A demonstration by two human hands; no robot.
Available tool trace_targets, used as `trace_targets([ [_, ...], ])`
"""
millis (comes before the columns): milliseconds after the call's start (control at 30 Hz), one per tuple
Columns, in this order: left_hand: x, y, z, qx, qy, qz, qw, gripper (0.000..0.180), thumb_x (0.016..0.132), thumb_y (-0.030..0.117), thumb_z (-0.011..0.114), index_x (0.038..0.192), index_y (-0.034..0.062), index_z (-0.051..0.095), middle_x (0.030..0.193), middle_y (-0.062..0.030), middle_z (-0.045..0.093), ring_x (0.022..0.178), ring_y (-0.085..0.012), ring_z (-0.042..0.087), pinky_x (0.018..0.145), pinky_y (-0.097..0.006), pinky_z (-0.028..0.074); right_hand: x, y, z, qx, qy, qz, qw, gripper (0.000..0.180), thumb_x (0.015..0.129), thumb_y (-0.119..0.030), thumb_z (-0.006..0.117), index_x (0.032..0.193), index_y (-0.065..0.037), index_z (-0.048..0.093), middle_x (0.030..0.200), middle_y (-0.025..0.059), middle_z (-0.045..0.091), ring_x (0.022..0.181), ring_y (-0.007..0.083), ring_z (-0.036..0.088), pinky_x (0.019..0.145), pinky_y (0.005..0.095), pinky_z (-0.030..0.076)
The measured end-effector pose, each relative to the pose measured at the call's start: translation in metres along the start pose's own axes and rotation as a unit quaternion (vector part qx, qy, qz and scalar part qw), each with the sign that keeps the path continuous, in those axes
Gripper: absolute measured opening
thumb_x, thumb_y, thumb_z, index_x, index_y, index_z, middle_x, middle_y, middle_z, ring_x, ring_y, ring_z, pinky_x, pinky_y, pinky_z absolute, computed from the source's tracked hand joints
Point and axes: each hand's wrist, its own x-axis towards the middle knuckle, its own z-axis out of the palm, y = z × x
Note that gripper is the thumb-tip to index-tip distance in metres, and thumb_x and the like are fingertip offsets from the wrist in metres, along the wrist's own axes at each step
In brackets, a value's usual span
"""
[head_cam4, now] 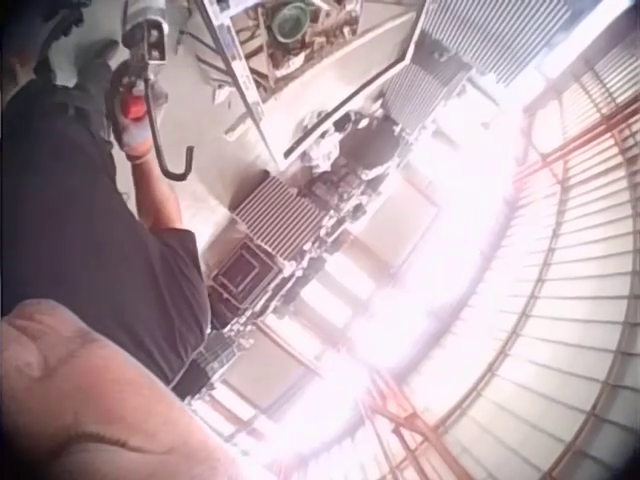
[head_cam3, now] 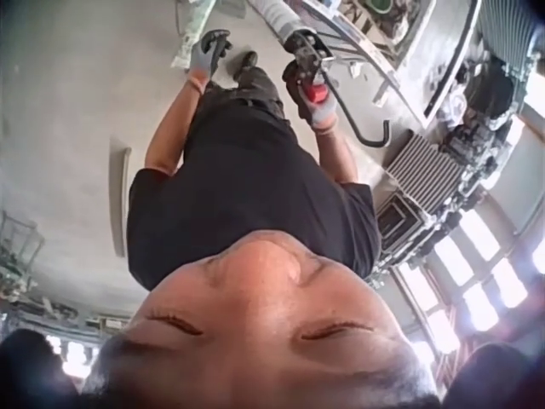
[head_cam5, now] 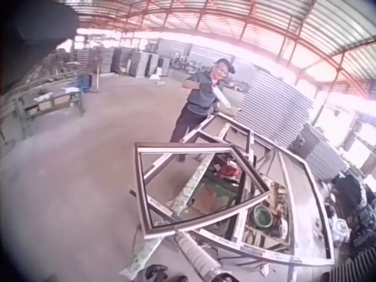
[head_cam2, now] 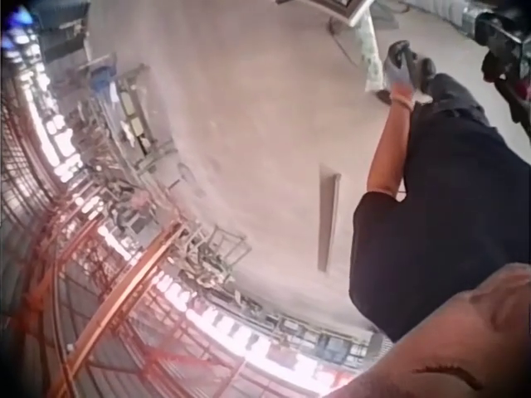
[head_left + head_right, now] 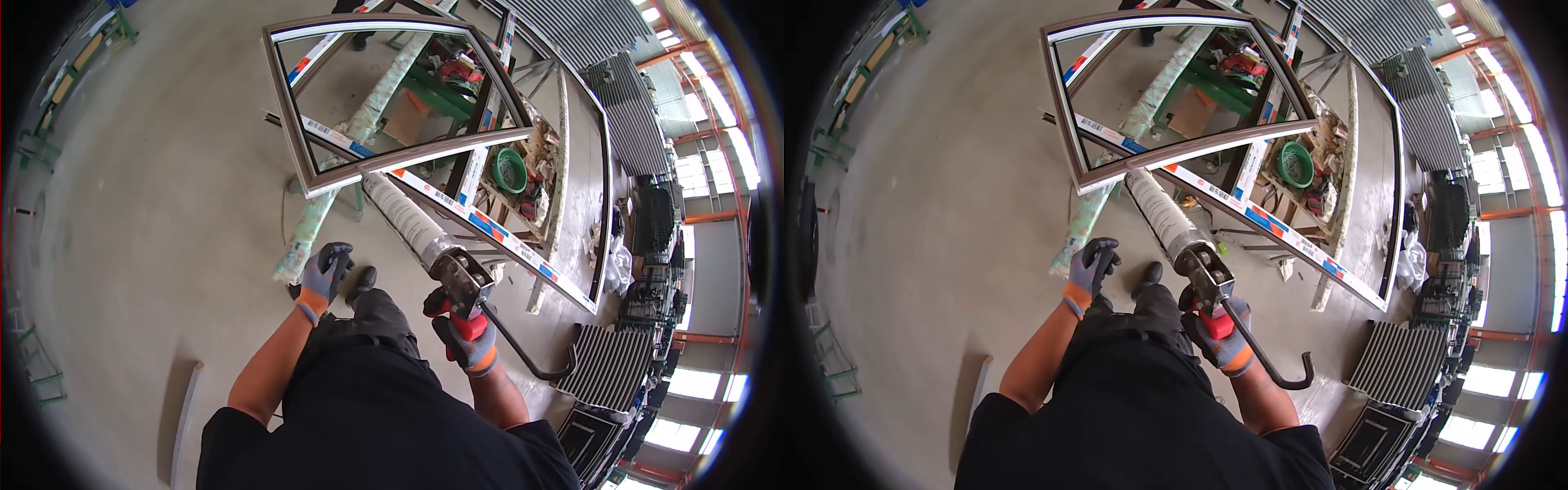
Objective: Assembling and sealing metal window frames on a workshop floor using power tools and sealant.
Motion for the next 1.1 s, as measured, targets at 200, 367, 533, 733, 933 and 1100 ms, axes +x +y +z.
trace_targets([
  [200,-0.003,0.048,0.015,-0.028,-0.021,-0.012,0.999,0.026,0.099,0.025,0.054,0.112,0.0051,0.065,0.079,-0.0037,0.068,0.061,-0.0060,0.056,0.052,-0.020,0.039,-0.008,-0.010,0.020,0.032,-0.005,0.008,0.999,0.041,0.073,-0.001,0.063,0.114,-0.001,0.058,0.093,0.0072,0.066,0.087,0.0171,0.063,0.079,0.0313,0.050],
  [367,-0.011,0.077,0.023,-0.113,-0.018,-0.035,0.993,0.036,0.101,0.035,0.049,0.106,0.0024,0.064,0.075,-0.0043,0.065,0.061,-0.0092,0.057,0.052,-0.022,0.041,-0.012,-0.002,0.028,0.026,-0.017,-0.007,0.999,0.032,0.073,-0.002,0.066,0.105,-0.003,0.064,0.093,0.0057,0.068,0.086,0.0156,0.064,0.078,0.0295,0.050],
  [533,-0.015,0.073,0.016,-0.112,-0.012,0.036,0.993,0.032,0.101,0.031,0.049,0.107,0.0017,0.060,0.075,-0.0075,0.064,0.050,-0.0099,0.053,0.043,-0.025,0.041,-0.008,-0.009,0.032,-0.068,-0.064,-0.072,0.993,0.027,0.074,-0.001,0.064,0.101,-0.003,0.064,0.093,0.0062,0.068,0.088,0.0192,0.065,0.078,0.0295,0.050],
  [733,-0.017,0.071,0.006,-0.195,-0.032,-0.012,0.980,0.029,0.099,0.031,0.053,0.101,0.0040,0.061,0.071,-0.0057,0.064,0.048,-0.0072,0.052,0.042,-0.022,0.039,-0.010,-0.007,0.040,-0.025,-0.073,-0.118,0.990,0.064,0.067,0.007,0.060,0.130,0.002,0.049,0.097,0.0111,0.063,0.087,0.0204,0.066,0.076,0.0326,0.054],
  [933,-0.020,0.067,0.001,-0.172,-0.007,0.026,0.985,0.027,0.098,0.034,0.055,0.094,0.0073,0.062,0.067,-0.0024,0.062,0.053,-0.0055,0.054,0.045,-0.022,0.039,-0.008,-0.019,0.045,-0.100,-0.105,-0.109,0.983,0.060,0.069,0.004,0.064,0.128,0.003,0.052,0.104,0.0125,0.065,0.095,0.0234,0.066,0.083,0.0356,0.053],
  [1100,-0.015,0.077,-0.004,-0.129,-0.028,0.003,0.991,0.031,0.099,0.035,0.051,0.095,0.0069,0.061,0.066,-0.0025,0.061,0.055,-0.0074,0.056,0.050,-0.023,0.042,-0.003,-0.036,0.059,-0.103,-0.086,-0.075,0.988,0.040,0.072,-0.006,0.067,0.112,-0.004,0.061,0.101,0.0082,0.067,0.092,0.0228,0.065,0.083,0.0317,0.050],
])
